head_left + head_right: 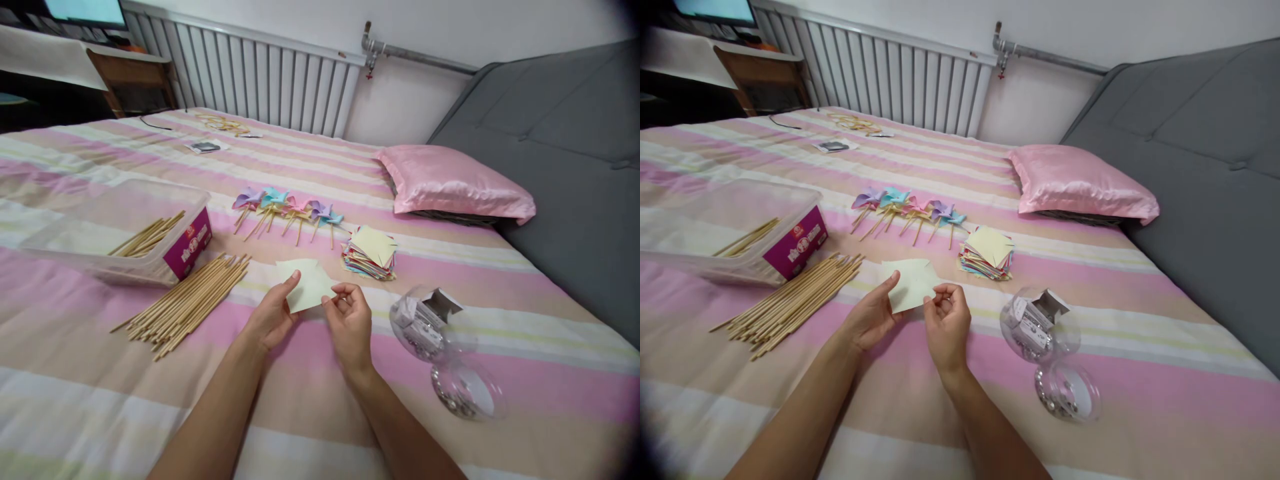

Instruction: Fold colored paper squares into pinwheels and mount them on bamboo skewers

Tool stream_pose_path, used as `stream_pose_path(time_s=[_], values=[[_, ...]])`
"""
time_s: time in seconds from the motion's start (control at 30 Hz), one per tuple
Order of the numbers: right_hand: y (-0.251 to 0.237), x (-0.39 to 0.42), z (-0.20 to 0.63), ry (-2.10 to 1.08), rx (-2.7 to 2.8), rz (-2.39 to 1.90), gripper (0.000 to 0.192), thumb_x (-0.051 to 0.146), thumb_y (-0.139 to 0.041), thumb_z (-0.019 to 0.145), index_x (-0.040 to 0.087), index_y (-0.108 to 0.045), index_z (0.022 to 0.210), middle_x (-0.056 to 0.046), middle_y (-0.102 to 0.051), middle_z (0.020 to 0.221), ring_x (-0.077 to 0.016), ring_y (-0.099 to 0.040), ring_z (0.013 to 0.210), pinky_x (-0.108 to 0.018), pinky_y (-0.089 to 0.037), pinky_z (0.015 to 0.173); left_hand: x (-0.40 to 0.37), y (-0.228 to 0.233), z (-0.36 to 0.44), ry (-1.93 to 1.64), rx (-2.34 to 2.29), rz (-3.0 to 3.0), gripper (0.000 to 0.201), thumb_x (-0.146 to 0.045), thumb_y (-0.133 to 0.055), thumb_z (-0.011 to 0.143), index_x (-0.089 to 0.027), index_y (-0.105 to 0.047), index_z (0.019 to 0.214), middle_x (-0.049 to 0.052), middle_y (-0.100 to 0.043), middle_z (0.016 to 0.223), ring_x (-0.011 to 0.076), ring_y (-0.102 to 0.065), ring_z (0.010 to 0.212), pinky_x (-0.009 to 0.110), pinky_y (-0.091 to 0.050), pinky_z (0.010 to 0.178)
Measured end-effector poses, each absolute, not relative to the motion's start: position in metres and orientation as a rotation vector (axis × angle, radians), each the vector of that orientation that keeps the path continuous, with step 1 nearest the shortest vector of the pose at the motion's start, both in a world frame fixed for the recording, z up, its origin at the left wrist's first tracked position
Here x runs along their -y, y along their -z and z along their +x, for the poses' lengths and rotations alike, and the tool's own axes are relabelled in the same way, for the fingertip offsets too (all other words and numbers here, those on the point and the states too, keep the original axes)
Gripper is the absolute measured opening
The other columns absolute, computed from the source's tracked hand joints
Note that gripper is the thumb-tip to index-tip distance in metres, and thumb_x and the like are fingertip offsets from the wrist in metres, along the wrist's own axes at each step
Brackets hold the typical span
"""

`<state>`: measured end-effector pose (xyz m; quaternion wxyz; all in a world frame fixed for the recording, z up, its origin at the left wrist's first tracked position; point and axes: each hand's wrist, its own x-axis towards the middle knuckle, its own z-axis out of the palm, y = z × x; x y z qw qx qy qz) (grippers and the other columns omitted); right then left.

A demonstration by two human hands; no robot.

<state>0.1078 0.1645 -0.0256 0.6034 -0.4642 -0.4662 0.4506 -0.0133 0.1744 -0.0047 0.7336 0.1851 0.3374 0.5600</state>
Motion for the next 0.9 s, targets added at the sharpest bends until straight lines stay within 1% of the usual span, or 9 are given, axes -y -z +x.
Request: stream_pose_path(time_s=[0.17, 0.27, 0.37, 0.47, 0.6, 0.67, 0.77, 0.83, 0.9], values=[[0.022, -0.161, 0.109, -0.948, 1.353, -1.078, 0.016, 0.022, -0.062, 0.075, 0.019, -0.052, 0.088, -0.001, -0.059, 0.08, -0.0129, -0.06, 0.074, -0.024, -0.051, 0.065, -0.178, 0.008, -0.017, -1.28, -0.916, 0.41, 0.009, -0.013, -0.057, 0.081, -0.008, -0.064, 0.083, 0.009, -0.07, 0.073, 0.0145, -0.064, 0.061, 0.022, -0.052, 0.056], [0.014, -0.162, 0.119, -0.952, 1.572, -0.969, 0.024, 0.019, -0.063, 0.075, 0.02, -0.054, 0.097, -0.001, -0.063, 0.079, -0.0135, -0.062, 0.073, -0.025, -0.052, 0.066, -0.181, 0.008, -0.023, -1.291, -0.97, 0.381, 0.01, -0.012, -0.055, 0.082, -0.008, -0.064, 0.084, 0.008, -0.07, 0.069, 0.0145, -0.064, 0.058, 0.022, -0.052, 0.054], [0.003, -0.168, 0.137, -0.869, 1.694, -0.899, 0.03, 0.014, -0.062, 0.074, 0.021, -0.056, 0.103, 0.001, -0.061, 0.073, -0.0127, -0.061, 0.068, -0.026, -0.051, 0.067, -0.182, 0.007, -0.028, -1.29, -0.969, 0.361, 0.012, -0.012, -0.054, 0.082, -0.009, -0.064, 0.088, 0.007, -0.07, 0.07, 0.0156, -0.065, 0.058, 0.024, -0.053, 0.052], [-0.003, -0.176, 0.155, -0.804, 1.66, -0.888, 0.027, 0.011, -0.058, 0.076, 0.022, -0.058, 0.101, 0.002, -0.058, 0.07, -0.012, -0.061, 0.066, -0.026, -0.051, 0.065, -0.18, 0.006, -0.03, -1.253, -0.946, 0.372, 0.015, -0.011, -0.056, 0.08, -0.009, -0.065, 0.092, 0.008, -0.072, 0.076, 0.0166, -0.066, 0.062, 0.024, -0.054, 0.054], [-0.004, -0.185, 0.17, -0.846, 1.711, -0.854, 0.024, 0.01, -0.054, 0.078, 0.023, -0.065, 0.095, -0.001, -0.062, 0.088, -0.0113, -0.063, 0.067, -0.026, -0.052, 0.063, -0.177, 0.008, -0.03, -1.134, -0.913, 0.45, 0.018, -0.013, -0.061, 0.077, -0.009, -0.067, 0.094, 0.011, -0.073, 0.081, 0.0181, -0.067, 0.066, 0.025, -0.054, 0.059], [-0.004, -0.187, 0.174, -0.919, 1.759, -0.862, 0.023, 0.012, -0.054, 0.079, 0.023, -0.069, 0.091, -0.002, -0.065, 0.092, -0.0118, -0.064, 0.068, -0.027, -0.053, 0.062, -0.175, 0.009, -0.03, -1.091, -0.895, 0.501, 0.021, -0.015, -0.064, 0.075, -0.009, -0.068, 0.095, 0.012, -0.073, 0.085, 0.0188, -0.068, 0.069, 0.025, -0.054, 0.063], [-0.005, -0.188, 0.178, -1.069, 1.791, -0.918, 0.022, 0.015, -0.057, 0.078, 0.024, -0.072, 0.09, -0.003, -0.07, 0.091, -0.0149, -0.066, 0.074, -0.029, -0.055, 0.066, -0.174, 0.01, -0.03, -1.049, -0.881, 0.555, 0.024, -0.018, -0.068, 0.073, -0.009, -0.069, 0.096, 0.013, -0.073, 0.087, 0.0196, -0.068, 0.073, 0.026, -0.053, 0.068], [-0.006, -0.187, 0.179, -1.116, 1.811, -0.947, 0.02, 0.018, -0.059, 0.078, 0.025, -0.073, 0.089, -0.002, -0.072, 0.091, -0.0173, -0.066, 0.081, -0.031, -0.055, 0.07, -0.173, 0.01, -0.03, -1.013, -0.874, 0.583, 0.026, -0.021, -0.069, 0.073, -0.009, -0.07, 0.096, 0.013, -0.073, 0.088, 0.02, -0.068, 0.073, 0.025, -0.052, 0.067], [-0.006, -0.186, 0.18, -1.124, 1.858, -0.948, 0.018, 0.019, -0.061, 0.077, 0.025, -0.073, 0.088, -0.002, -0.072, 0.088, -0.0179, -0.066, 0.08, -0.031, -0.054, 0.068, -0.172, 0.01, -0.03, -0.982, -0.882, 0.61, 0.027, -0.023, -0.07, 0.072, -0.01, -0.07, 0.095, 0.013, -0.073, 0.087, 0.0199, -0.068, 0.071, 0.024, -0.051, 0.065]])
